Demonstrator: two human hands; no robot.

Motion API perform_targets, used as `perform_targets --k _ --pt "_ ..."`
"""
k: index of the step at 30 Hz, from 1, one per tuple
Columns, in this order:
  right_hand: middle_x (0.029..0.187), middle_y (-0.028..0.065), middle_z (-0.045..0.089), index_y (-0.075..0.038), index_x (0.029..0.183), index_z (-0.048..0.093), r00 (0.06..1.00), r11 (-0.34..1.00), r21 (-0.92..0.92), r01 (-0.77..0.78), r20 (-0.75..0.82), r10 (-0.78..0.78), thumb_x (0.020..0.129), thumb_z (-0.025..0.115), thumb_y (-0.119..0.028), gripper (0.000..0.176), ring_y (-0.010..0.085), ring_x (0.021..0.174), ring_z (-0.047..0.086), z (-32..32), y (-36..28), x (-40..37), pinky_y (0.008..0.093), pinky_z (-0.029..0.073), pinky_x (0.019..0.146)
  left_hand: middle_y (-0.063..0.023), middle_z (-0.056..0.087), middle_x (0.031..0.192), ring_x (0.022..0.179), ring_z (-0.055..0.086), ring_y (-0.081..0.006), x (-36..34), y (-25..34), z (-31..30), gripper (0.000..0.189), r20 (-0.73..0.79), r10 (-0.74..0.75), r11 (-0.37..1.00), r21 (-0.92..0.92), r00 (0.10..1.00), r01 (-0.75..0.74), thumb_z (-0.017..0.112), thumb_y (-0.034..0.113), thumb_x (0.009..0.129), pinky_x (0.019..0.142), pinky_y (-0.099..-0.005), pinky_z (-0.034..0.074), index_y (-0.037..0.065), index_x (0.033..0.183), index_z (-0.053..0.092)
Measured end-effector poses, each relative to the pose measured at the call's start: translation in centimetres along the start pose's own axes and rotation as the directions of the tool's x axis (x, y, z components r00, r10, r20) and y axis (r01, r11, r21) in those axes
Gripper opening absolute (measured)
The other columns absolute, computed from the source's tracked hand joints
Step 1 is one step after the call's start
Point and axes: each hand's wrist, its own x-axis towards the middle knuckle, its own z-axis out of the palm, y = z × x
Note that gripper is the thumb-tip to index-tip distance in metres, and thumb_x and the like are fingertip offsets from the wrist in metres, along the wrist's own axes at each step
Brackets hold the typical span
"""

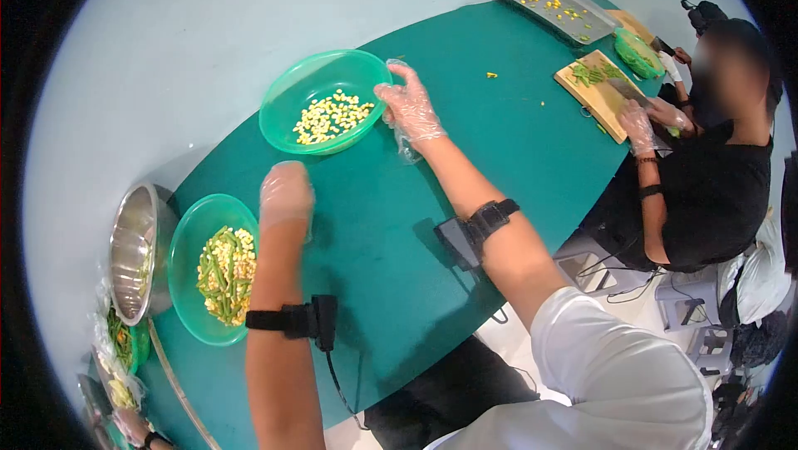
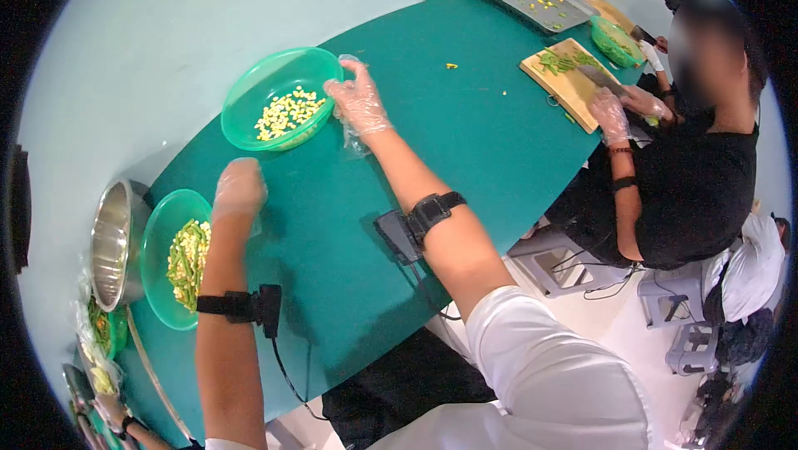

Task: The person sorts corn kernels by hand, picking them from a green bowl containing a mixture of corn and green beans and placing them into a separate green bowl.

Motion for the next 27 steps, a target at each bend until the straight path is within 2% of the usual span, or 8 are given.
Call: perform_targets --k 7,9,10,13,16,19,24,27 --pt "0.083 0.004 0.061 -0.007 0.147 0.043 1.0 1.0 0.015 0.004 -0.006 -0.004 0.092 0.078 -0.018 0.066 0.0116 0.061 0.053 0.0 -0.1 -0.2 0.0292 0.046 0.052 -0.0274 0.071 0.09 0.086 0.071 -0.0477 -0.2 0.6 0.2 0.014 0.091 -0.034 0.999 -0.008 0.995 0.035 0.064 0.009 0.085 0.079 -0.0534 0.059 0.0 0.086 0.074" --pt "0.082 0.0043 0.062 -0.006 0.148 0.044 0.999 1.0 -0.019 -0.004 -0.032 0.003 0.09 0.077 -0.015 0.067 0.0115 0.062 0.054 0.2 -0.4 -0.1 0.0289 0.045 0.052 -0.0258 0.071 0.089 0.085 0.071 -0.0462 -1.3 0.9 -1.6 0.012 0.053 0.02 0.992 -0.127 0.998 -0.013 0.065 0.009 0.084 0.08 -0.0527 0.058 0.0 0.086 0.073" --pt "0.081 0.0046 0.062 -0.006 0.148 0.045 1.0 1.0 -0.013 0.002 -0.024 -0.002 0.089 0.077 -0.014 0.067 0.0115 0.062 0.055 0.0 -0.5 0.0 0.0288 0.045 0.052 -0.025 0.071 0.088 0.085 0.07 -0.0454 -1.8 1.1 -2.9 0.011 0.03 0.048 0.981 -0.191 0.998 -0.042 0.066 0.009 0.084 0.08 -0.0523 0.058 0.0 0.087 0.072" --pt "0.079 0.005 0.063 -0.001 0.145 0.053 0.998 1.0 -0.018 -0.006 -0.061 0.005 0.088 0.074 -0.012 0.062 0.0108 0.065 0.057 -0.2 -0.5 0.1 0.029 0.046 0.052 -0.0208 0.066 0.079 0.074 0.068 -0.0363 -4.5 -0.2 -6.6 0.012 -0.29 0.093 0.941 -0.286 0.952 -0.179 0.068 0.008 0.082 0.073 -0.045 0.054 0.0 0.09 0.067" --pt "0.081 0.0032 0.064 0.0 0.141 0.058 1.0 0.999 0.05 -0.001 -0.004 0.001 0.088 0.072 -0.01 0.056 0.0116 0.065 0.057 -1.2 0.3 -0.5 0.0309 0.046 0.053 -0.0144 0.055 0.07 0.065 0.056 -0.021 -7.3 -1.5 -12.6 0.012 -0.026 -0.167 0.924 -0.354 0.986 0.147 0.067 0.008 0.082 0.066 -0.0376 0.048 -0.001 0.088 0.063" --pt "0.099 0.0065 0.069 -0.003 0.138 0.064 0.998 0.992 0.119 -0.034 0.057 0.027 0.089 0.069 -0.011 0.05 0.0152 0.077 0.063 -1.0 -0.4 0.1 0.0324 0.055 0.062 -0.0163 0.061 0.073 0.066 0.057 -0.0285 -8.9 -5.2 -13.3 0.011 -0.033 -0.213 0.924 -0.333 0.976 0.19 0.065 0.006 0.08 0.067 -0.0391 0.048 -0.003 0.086 0.062" --pt "0.121 0.0076 0.07 -0.005 0.132 0.07 0.96 0.98 0.08 -0.183 0.23 0.16 0.09 0.07 -0.018 0.044 0.0186 0.098 0.067 -0.7 -2.3 -1.0 0.0373 0.06 0.074 -0.0105 0.058 0.071 0.067 0.055 -0.0157 -9.6 -7.5 -14.0 0.012 0.006 -0.255 0.879 -0.416 0.967 0.234 0.064 0.007 0.086 0.067 -0.0347 0.048 -0.003 0.091 0.064" --pt "0.139 0.0107 0.066 -0.001 0.134 0.068 0.925 0.99 0.013 -0.141 0.359 0.127 0.096 0.069 -0.026 0.045 0.0199 0.121 0.064 0.1 -2.3 -1.4 0.0346 0.052 0.105 -0.0083 0.058 0.073 0.069 0.053 -0.0121 -9.2 -7.3 -13.8 0.01 -0.005 -0.209 0.828 -0.532 0.978 0.175 0.064 0.008 0.092 0.069 -0.0312 0.049 -0.002 0.096 0.064"
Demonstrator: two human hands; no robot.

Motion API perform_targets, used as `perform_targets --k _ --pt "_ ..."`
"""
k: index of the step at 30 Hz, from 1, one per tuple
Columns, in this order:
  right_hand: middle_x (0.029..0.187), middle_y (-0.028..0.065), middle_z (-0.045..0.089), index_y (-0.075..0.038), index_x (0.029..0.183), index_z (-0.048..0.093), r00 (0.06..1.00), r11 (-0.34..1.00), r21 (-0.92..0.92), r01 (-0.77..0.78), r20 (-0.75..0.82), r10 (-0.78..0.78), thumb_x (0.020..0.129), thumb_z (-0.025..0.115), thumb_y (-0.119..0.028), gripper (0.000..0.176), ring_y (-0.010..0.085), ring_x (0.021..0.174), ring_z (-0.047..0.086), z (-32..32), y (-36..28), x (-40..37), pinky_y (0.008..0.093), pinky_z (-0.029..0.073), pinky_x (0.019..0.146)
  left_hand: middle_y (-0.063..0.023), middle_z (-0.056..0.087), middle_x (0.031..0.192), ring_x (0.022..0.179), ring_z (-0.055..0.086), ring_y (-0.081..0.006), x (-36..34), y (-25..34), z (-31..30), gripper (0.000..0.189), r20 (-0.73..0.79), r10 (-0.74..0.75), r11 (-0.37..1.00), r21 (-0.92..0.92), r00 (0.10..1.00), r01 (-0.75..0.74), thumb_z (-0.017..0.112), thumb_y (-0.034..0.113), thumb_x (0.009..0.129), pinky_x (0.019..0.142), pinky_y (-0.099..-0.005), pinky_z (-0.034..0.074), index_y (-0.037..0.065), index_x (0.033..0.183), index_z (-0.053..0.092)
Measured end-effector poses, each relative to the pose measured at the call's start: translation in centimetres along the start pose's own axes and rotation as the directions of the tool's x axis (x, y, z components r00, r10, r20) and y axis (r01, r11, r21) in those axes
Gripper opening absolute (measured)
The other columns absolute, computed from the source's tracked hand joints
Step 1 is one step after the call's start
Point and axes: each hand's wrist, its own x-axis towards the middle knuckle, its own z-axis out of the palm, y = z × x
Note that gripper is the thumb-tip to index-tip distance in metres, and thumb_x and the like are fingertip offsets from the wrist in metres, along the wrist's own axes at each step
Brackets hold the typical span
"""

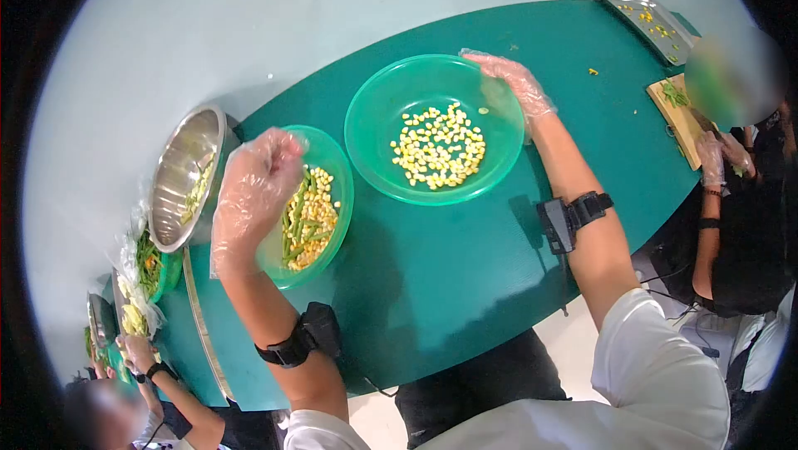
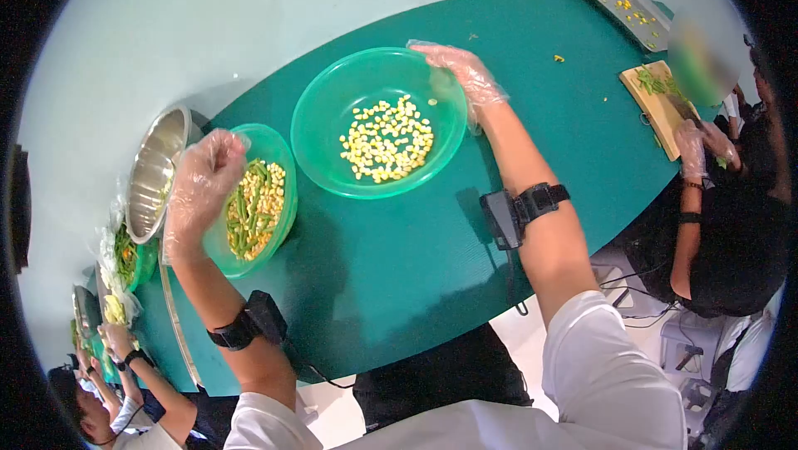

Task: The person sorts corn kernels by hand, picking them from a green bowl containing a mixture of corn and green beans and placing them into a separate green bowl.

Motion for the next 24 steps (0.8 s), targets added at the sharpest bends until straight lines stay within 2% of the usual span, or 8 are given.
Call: perform_targets --k 4,7,8,11,13,19,22,24 --pt "0.144 0.0116 0.064 0.0 0.128 0.071 0.997 0.996 0.051 -0.068 -0.015 0.069 0.105 0.059 -0.04 0.048 0.022 0.128 0.061 0.5 0.5 0.8 0.0379 0.047 0.111 -0.0059 0.057 0.074 0.07 0.051 -0.011 0.2 1.0 0.7 0.012 0.049 0.098 0.993 -0.075 0.994 -0.094 0.063 0.004 0.091 0.068 -0.03 0.048 -0.002 0.101 0.065" --pt "0.138 0.0123 0.067 0.0 0.125 0.071 0.976 0.994 0.025 -0.11 -0.187 0.113 0.106 0.056 -0.044 0.051 0.022 0.123 0.063 0.9 0.5 0.7 0.037 0.048 0.109 0.0053 0.053 0.082 0.078 0.049 -0.0043 0.3 1.4 2.2 0.004 0.059 0.092 0.969 -0.235 0.994 -0.075 0.066 0.003 0.094 0.072 -0.0227 0.045 0.001 0.098 0.064" --pt "0.135 0.0118 0.068 -0.001 0.124 0.072 0.974 0.994 0.008 -0.111 -0.198 0.11 0.106 0.056 -0.046 0.052 0.021 0.12 0.064 0.7 0.7 0.8 0.0362 0.049 0.105 0.004 0.054 0.085 0.08 0.048 -0.0056 0.3 2.0 2.2 0.008 0.073 0.068 0.977 -0.208 0.995 -0.052 0.069 0.003 0.093 0.074 -0.0237 0.045 0.001 0.099 0.063" --pt "0.124 0.0105 0.072 -0.002 0.121 0.074 0.971 0.995 -0.012 -0.102 -0.218 0.096 0.105 0.056 -0.051 0.054 0.0185 0.108 0.066 0.2 1.5 1.2 0.0345 0.053 0.095 0.0025 0.055 0.085 0.08 0.048 -0.0067 0.8 1.6 3.7 0.01 -0.027 0.167 0.955 -0.245 0.986 -0.168 0.069 0.002 0.093 0.074 -0.025 0.045 0.0 0.101 0.063" --pt "0.116 0.0099 0.073 -0.003 0.12 0.074 0.972 0.996 0.005 -0.088 -0.219 0.087 0.105 0.057 -0.051 0.054 0.0177 0.101 0.066 0.2 1.5 1.1 0.0344 0.054 0.09 0.0001 0.056 0.083 0.078 0.049 -0.0082 0.8 1.2 3.4 0.012 -0.005 0.149 0.97 -0.193 0.989 -0.147 0.068 0.002 0.093 0.074 -0.0262 0.046 -0.001 0.103 0.063" --pt "0.098 0.004 0.072 -0.004 0.117 0.076 0.928 0.945 -0.319 -0.07 -0.369 -0.056 0.105 0.062 -0.037 0.038 0.0112 0.082 0.063 0.2 1.1 0.8 0.0294 0.053 0.073 -0.0082 0.068 0.084 0.077 0.062 -0.0187 0.2 -1.7 2.3 0.015 0.141 0.045 0.998 0.028 0.989 -0.05 0.07 0.004 0.089 0.074 -0.0356 0.051 -0.001 0.103 0.068" --pt "0.097 0.0022 0.072 -0.004 0.114 0.076 0.933 0.956 -0.285 0.069 -0.32 -0.163 0.105 0.063 -0.027 0.028 0.0091 0.078 0.062 0.3 2.3 1.5 0.0277 0.052 0.068 -0.0138 0.074 0.089 0.078 0.067 -0.027 0.4 -2.9 2.4 0.017 0.214 -0.064 0.976 0.219 0.975 0.016 0.072 0.009 0.086 0.076 -0.0396 0.052 -0.001 0.1 0.071" --pt "0.099 0.0017 0.072 -0.004 0.113 0.076 0.95 0.963 -0.265 0.058 -0.282 -0.134 0.105 0.064 -0.024 0.025 0.0088 0.079 0.062 0.0 2.6 1.5 0.0276 0.053 0.068 -0.0175 0.075 0.092 0.081 0.07 -0.0311 0.5 -3.5 3.0 0.018 0.254 -0.143 0.958 0.28 0.957 0.069 0.073 0.012 0.085 0.078 -0.0412 0.053 -0.001 0.098 0.073"
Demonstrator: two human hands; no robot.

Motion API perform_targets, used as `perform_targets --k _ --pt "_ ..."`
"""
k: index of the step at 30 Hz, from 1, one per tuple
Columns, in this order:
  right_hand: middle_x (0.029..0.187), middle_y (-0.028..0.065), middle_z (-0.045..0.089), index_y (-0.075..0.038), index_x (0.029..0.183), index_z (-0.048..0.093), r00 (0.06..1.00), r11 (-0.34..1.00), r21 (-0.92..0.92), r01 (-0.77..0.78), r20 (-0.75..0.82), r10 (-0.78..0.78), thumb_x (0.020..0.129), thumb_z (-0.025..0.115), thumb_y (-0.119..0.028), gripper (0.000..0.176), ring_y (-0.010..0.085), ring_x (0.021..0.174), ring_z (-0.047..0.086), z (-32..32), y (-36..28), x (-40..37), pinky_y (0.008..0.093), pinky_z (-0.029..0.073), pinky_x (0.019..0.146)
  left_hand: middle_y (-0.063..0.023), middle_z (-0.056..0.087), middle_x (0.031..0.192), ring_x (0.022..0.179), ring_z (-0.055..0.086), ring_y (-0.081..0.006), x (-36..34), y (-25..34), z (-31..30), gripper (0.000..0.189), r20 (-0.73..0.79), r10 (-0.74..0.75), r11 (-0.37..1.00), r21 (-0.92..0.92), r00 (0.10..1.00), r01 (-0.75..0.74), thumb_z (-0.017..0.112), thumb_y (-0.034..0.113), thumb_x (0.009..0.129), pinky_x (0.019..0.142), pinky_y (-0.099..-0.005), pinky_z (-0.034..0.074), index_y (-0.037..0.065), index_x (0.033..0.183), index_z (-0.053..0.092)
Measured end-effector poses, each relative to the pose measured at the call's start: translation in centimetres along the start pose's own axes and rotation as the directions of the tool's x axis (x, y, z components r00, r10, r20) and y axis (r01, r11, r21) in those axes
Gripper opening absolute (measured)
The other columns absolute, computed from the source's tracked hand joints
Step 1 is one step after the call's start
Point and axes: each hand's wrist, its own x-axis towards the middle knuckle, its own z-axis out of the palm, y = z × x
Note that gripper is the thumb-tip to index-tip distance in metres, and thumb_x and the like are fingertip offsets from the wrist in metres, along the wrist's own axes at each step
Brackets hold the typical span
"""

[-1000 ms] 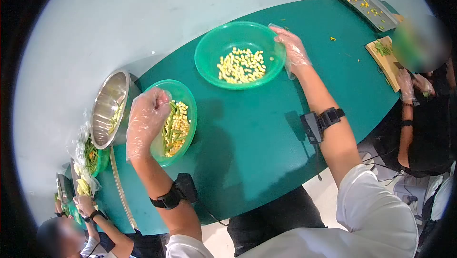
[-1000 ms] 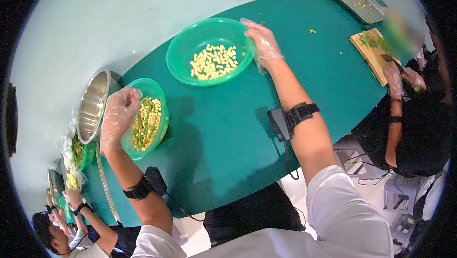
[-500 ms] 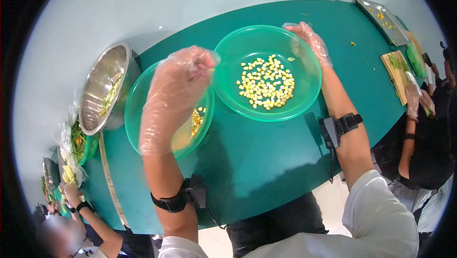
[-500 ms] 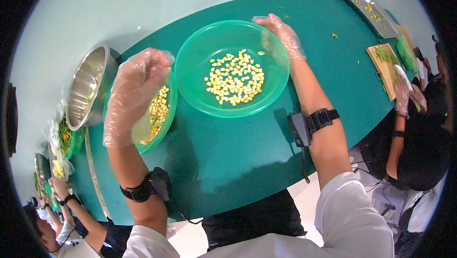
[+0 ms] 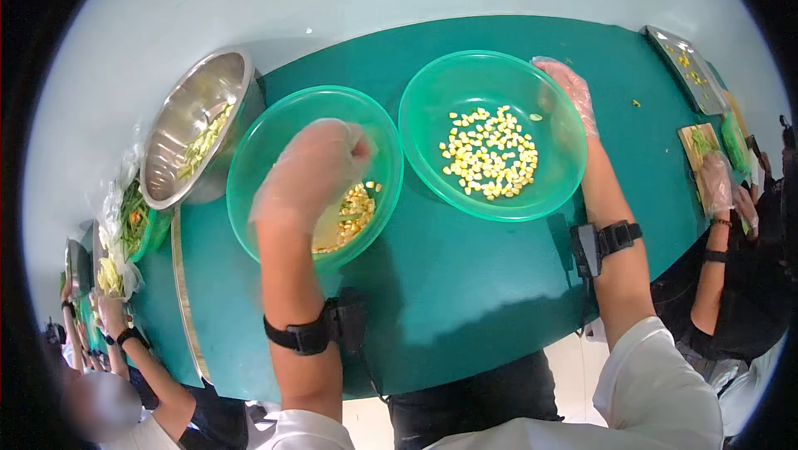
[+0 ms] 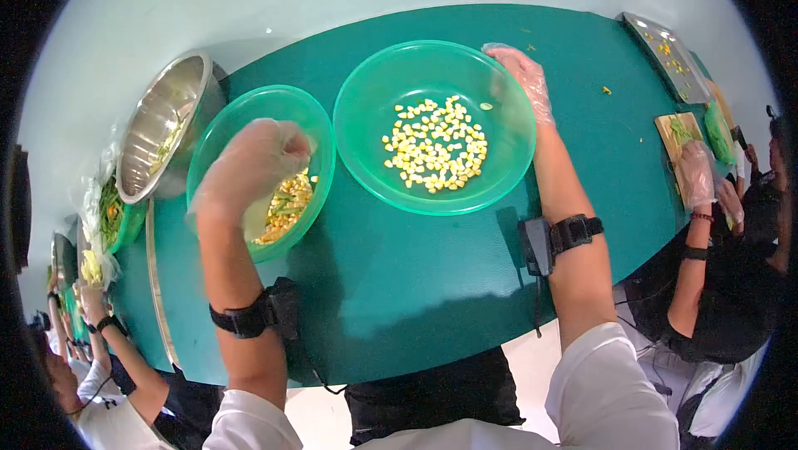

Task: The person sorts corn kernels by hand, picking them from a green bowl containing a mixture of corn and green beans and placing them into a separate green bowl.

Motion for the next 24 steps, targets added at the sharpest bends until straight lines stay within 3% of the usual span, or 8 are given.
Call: perform_targets --k 3,6,9,12,19,24 --pt "0.101 0.0014 0.073 -0.003 0.112 0.076 0.999 0.999 0.029 -0.016 0.052 0.015 0.104 0.065 -0.023 0.024 0.0087 0.081 0.063 -0.5 0.6 0.4 0.0265 0.053 0.07 -0.0206 0.073 0.093 0.086 0.072 -0.0318 -0.4 -1.2 1.9 0.021 0.033 -0.04 0.997 -0.07 0.999 0.042 0.073 0.016 0.084 0.079 -0.0433 0.054 0.0 0.097 0.073" --pt "0.104 0.0018 0.074 -0.003 0.111 0.076 0.999 0.999 0.045 -0.015 0.037 0.014 0.103 0.066 -0.022 0.023 0.009 0.085 0.065 -0.5 0.4 0.2 0.0252 0.054 0.073 -0.0229 0.071 0.094 0.091 0.072 -0.0351 -0.8 -0.5 2.3 0.02 0.023 -0.043 0.999 -0.003 0.999 0.043 0.073 0.017 0.082 0.08 -0.0461 0.054 0.0 0.094 0.072" --pt "0.104 0.0024 0.075 -0.003 0.11 0.076 0.999 0.995 0.1 -0.006 0.036 0.002 0.103 0.066 -0.021 0.022 0.0094 0.086 0.066 0.2 -0.1 -0.1 0.0248 0.054 0.074 -0.0218 0.072 0.095 0.093 0.071 -0.0378 -0.2 0.5 2.4 0.02 0.114 -0.116 0.99 0.095 0.987 0.105 0.073 0.018 0.08 0.082 -0.0468 0.054 0.001 0.091 0.071" --pt "0.105 0.003 0.075 -0.003 0.11 0.076 0.998 0.992 0.123 -0.005 0.056 -0.002 0.103 0.066 -0.021 0.022 0.0096 0.086 0.067 0.2 -0.1 -0.2 0.025 0.055 0.075 -0.0172 0.072 0.106 0.103 0.07 -0.0359 0.1 0.8 2.3 0.024 0.153 -0.14 0.98 0.16 0.978 0.115 0.079 0.017 0.075 0.089 -0.0452 0.055 0.009 0.097 0.076" --pt "0.098 0.0016 0.073 -0.005 0.11 0.076 0.994 0.996 0.067 -0.065 0.091 0.059 0.104 0.065 -0.023 0.022 0.0086 0.08 0.063 -0.3 0.1 0.1 0.0243 0.053 0.071 -0.0211 0.071 0.099 0.095 0.07 -0.0393 0.2 0.2 2.2 0.019 0.183 -0.085 0.992 0.106 0.979 0.066 0.071 0.016 0.079 0.085 -0.0467 0.055 0.005 0.094 0.075" --pt "0.095 -0.0007 0.072 -0.005 0.11 0.076 0.998 0.997 0.069 -0.019 0.065 0.015 0.105 0.064 -0.025 0.024 0.0065 0.078 0.061 0.5 -0.4 -0.5 0.0233 0.051 0.069 -0.0264 0.068 0.091 0.086 0.068 -0.0436 0.3 0.2 2.0 0.022 0.151 -0.045 0.999 0.018 0.988 0.043 0.066 0.017 0.081 0.08 -0.0486 0.054 0.001 0.095 0.073"
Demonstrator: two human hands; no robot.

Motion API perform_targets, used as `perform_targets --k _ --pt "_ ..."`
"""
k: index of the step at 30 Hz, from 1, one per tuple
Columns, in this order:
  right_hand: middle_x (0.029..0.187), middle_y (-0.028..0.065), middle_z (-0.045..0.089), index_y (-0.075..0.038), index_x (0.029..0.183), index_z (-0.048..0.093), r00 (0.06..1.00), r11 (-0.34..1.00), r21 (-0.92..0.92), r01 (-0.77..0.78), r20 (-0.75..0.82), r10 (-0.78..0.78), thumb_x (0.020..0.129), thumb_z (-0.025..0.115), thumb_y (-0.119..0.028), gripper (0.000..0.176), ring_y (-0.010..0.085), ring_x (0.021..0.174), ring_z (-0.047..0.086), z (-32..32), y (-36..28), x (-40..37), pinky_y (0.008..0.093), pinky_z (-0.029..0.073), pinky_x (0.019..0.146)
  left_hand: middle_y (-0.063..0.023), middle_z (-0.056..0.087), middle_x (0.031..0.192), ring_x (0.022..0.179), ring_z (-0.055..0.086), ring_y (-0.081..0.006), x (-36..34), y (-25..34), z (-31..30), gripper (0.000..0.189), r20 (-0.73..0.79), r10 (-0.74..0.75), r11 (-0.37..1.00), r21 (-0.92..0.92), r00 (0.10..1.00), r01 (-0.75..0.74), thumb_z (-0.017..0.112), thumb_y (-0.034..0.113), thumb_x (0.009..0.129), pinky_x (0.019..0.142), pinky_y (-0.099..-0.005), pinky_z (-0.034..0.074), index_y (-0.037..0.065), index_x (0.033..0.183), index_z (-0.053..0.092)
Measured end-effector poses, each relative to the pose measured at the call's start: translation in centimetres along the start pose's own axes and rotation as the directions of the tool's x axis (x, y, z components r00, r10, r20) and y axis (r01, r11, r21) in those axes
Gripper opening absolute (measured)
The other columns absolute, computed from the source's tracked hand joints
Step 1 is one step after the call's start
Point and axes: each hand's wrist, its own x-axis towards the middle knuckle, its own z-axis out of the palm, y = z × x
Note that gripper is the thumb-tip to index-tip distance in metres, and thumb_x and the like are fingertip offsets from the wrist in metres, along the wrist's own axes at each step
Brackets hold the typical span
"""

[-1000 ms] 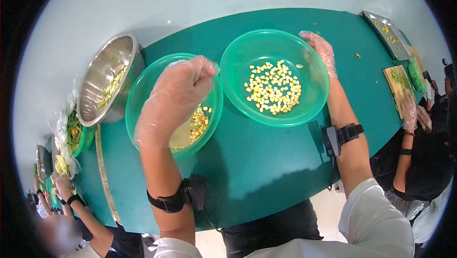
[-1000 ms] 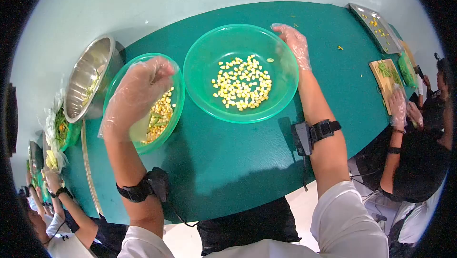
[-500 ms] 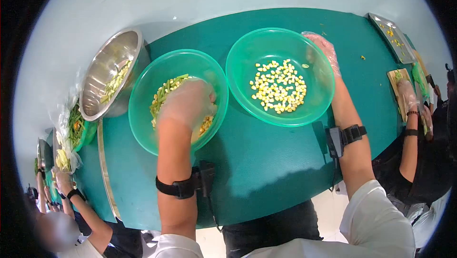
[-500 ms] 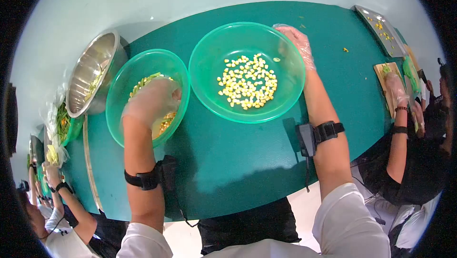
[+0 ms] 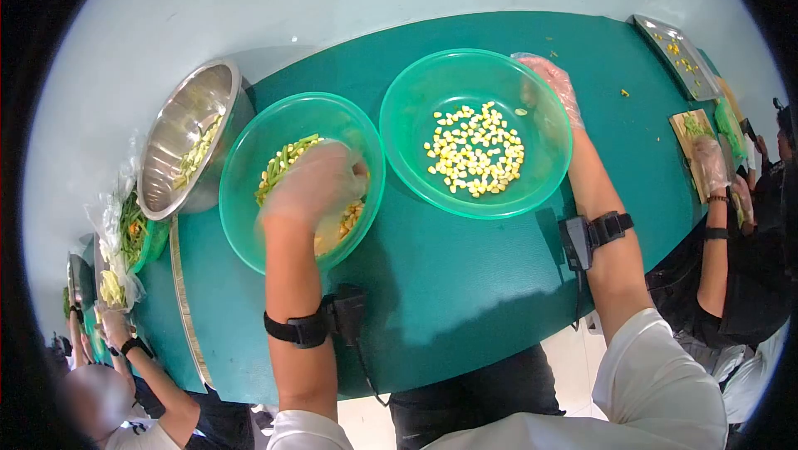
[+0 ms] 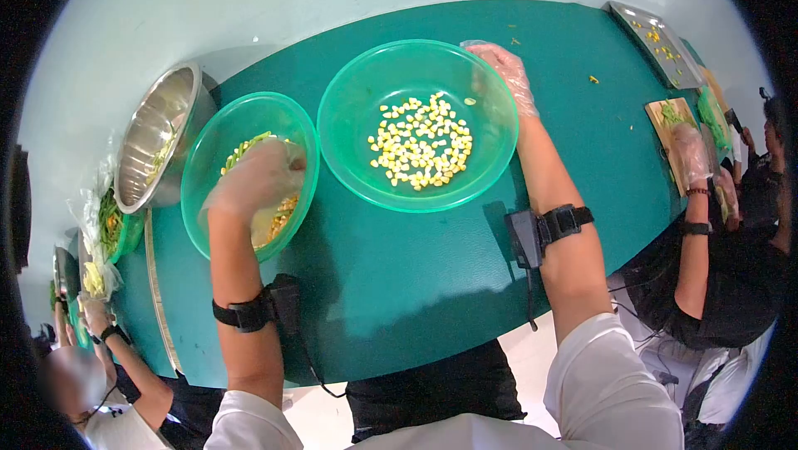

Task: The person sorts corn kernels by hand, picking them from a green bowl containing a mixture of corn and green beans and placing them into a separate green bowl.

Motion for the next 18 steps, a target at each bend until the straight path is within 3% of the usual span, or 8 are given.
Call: perform_targets --k 3,6,9,12,15,18 --pt "0.093 -0.0017 0.071 -0.005 0.11 0.076 1.0 1.0 0.009 0.002 0.0 -0.002 0.105 0.064 -0.026 0.024 0.0056 0.077 0.06 -0.1 0.0 0.0 0.0226 0.051 0.067 -0.0267 0.069 0.09 0.084 0.069 -0.0415 0.3 0.0 -0.1 0.021 -0.057 0.037 0.999 0.01 0.998 -0.037 0.066 0.016 0.083 0.08 -0.0467 0.054 0.0 0.094 0.073" --pt "0.091 -0.0022 0.071 -0.005 0.11 0.076 0.999 0.999 0.029 -0.014 0.043 0.013 0.106 0.064 -0.026 0.025 0.0053 0.074 0.059 -0.5 0.6 0.6 0.0225 0.05 0.065 -0.027 0.069 0.089 0.082 0.069 -0.0397 0.2 0.3 -1.1 0.02 -0.119 0.075 0.989 -0.114 0.99 -0.088 0.067 0.016 0.085 0.079 -0.0453 0.054 -0.002 0.093 0.072" --pt "0.088 -0.0027 0.07 -0.005 0.111 0.076 0.998 1.0 -0.011 -0.025 0.061 0.026 0.106 0.065 -0.027 0.025 0.005 0.072 0.058 -0.9 1.0 0.8 0.0225 0.049 0.063 -0.0233 0.071 0.087 0.079 0.069 -0.0343 0.1 0.1 -1.1 0.02 -0.247 0.122 0.978 -0.138 0.961 -0.159 0.07 0.016 0.09 0.077 -0.0428 0.054 -0.003 0.095 0.072" --pt "0.085 -0.0031 0.069 -0.005 0.111 0.076 0.999 1.0 -0.008 -0.025 0.043 0.026 0.105 0.065 -0.027 0.025 0.0047 0.07 0.057 -0.7 0.7 0.7 0.0223 0.048 0.062 -0.0093 0.067 0.08 0.076 0.058 -0.0124 0.2 0.3 -1.3 0.021 -0.36 0.188 0.901 -0.306 0.914 -0.306 0.07 0.018 0.098 0.073 -0.0341 0.051 -0.002 0.101 0.069" --pt "0.087 -0.0026 0.069 -0.005 0.111 0.075 0.998 0.999 -0.001 -0.038 0.056 0.038 0.105 0.065 -0.026 0.025 0.0049 0.072 0.058 -0.7 0.7 0.7 0.0223 0.049 0.063 -0.0031 0.066 0.082 0.077 0.056 -0.0094 0.3 0.5 -1.3 0.022 -0.432 0.313 0.803 -0.356 0.846 -0.479 0.07 0.021 0.1 0.074 -0.0316 0.051 -0.001 0.102 0.068" --pt "0.093 -0.0033 0.07 -0.005 0.113 0.074 0.998 1.0 0.015 -0.021 0.065 0.02 0.104 0.067 -0.028 0.026 0.0043 0.075 0.059 -0.4 0.4 0.3 0.0212 0.05 0.067 -0.0025 0.065 0.08 0.077 0.056 -0.0083 0.4 0.0 -1.0 0.022 -0.346 0.234 0.865 -0.353 0.909 -0.357 0.069 0.02 0.1 0.074 -0.0304 0.05 -0.002 0.102 0.068"
